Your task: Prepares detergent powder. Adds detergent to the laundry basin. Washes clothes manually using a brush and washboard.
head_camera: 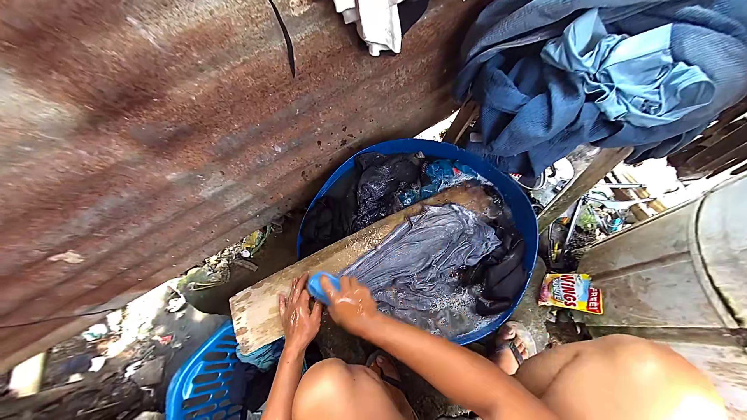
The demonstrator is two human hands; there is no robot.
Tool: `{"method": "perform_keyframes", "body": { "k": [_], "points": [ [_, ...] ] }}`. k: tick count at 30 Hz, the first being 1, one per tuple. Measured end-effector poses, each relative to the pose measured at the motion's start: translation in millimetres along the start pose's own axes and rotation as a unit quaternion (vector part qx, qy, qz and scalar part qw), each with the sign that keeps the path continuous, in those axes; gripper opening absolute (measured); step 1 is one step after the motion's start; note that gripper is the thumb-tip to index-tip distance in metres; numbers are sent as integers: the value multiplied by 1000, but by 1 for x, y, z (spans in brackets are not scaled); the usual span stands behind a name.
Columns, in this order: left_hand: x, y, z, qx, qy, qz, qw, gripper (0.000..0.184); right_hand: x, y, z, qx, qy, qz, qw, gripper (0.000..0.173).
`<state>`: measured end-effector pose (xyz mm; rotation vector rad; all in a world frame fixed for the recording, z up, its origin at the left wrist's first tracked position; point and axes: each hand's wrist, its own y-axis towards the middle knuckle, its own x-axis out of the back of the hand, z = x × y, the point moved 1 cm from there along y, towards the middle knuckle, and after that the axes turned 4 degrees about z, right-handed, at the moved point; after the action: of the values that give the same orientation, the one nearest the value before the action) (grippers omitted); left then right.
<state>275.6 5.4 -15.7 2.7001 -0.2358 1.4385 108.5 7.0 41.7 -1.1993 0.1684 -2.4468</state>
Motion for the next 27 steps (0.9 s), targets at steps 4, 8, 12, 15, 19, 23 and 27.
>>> {"method": "perform_keyframes", "body": {
  "k": [4,8,12,15,19,23,27],
  "points": [
    [0,1,0,2,-5,-2,1000,34,89,-4,-118,-145,-27,-97,984,69],
    [-4,2,-2,1,2,-3,1000,35,146,-3,-197,-344,10,-225,912,81],
    [-4,3,-3,-1,0,-9,1000,33,36,12,-64,-147,11,-150,978,66],
    [2,-1,0,-8,-10,-8,1000,44,-8,-5,4,30,8,0,1000,60],
    [0,0,4,-12,-9,-15,1000,38,79,-2,-105,-137,-12,-82,987,69],
    [-2,4,0,-6,-4,-7,1000,36,144,-4,-193,-333,33,-219,917,79],
    [-3,5,-3,4,3,-3,1000,35,49,15,-73,-181,30,-176,967,73]
  ]
}}
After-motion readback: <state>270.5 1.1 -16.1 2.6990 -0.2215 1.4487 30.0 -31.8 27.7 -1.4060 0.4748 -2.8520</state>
